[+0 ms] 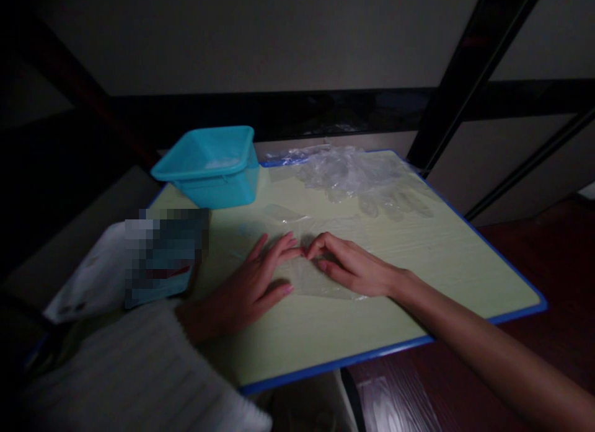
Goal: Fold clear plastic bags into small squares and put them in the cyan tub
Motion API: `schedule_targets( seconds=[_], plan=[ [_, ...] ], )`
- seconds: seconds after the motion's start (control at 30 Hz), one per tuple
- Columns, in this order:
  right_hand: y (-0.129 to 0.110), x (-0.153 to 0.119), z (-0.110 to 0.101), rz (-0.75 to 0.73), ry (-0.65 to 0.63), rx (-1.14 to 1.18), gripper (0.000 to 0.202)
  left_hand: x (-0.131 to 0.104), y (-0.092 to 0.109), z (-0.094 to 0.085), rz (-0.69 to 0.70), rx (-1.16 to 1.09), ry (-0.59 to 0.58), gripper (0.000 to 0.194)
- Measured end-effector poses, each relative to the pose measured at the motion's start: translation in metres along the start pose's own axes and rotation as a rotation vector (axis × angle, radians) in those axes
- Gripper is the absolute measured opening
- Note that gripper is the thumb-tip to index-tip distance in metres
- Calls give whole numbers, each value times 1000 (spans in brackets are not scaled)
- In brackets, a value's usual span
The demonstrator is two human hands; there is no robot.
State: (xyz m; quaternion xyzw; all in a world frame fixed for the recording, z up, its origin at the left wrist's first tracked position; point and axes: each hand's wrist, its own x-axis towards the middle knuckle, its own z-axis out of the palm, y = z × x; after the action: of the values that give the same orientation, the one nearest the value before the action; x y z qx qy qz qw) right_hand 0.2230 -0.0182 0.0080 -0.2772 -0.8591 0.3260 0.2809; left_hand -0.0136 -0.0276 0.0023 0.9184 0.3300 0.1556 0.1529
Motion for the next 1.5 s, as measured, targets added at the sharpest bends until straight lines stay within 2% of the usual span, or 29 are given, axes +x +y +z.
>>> schedule_targets(
  seconds=[0.53,0.63,0.87,1.13,1.23,1.4,1.5],
  plan=[
    [-3,-1,-2,88,0,454,7,0,-1,1,12,20,-36,63],
    [-2,0,-1,74,9,415,8,-1,-1,1,5,23,-44,64],
    [-5,4,0,14,-124,173,21,-4,-3,-3,43,130,-104,66],
    [-11,1,-5,67,-188,347,13,-3,-5,-4,33,118,-112,66],
    [-14,1,-7,95,-170,479,13,-3,-4,-4,47,127,-117,65],
    [-16,5,-3,108,-35,562,13,-4,-4,-5,39,117,-108,63],
    [-15,8,0,126,-57,560,15,-4,-3,-4,31,128,-94,62]
  ],
)
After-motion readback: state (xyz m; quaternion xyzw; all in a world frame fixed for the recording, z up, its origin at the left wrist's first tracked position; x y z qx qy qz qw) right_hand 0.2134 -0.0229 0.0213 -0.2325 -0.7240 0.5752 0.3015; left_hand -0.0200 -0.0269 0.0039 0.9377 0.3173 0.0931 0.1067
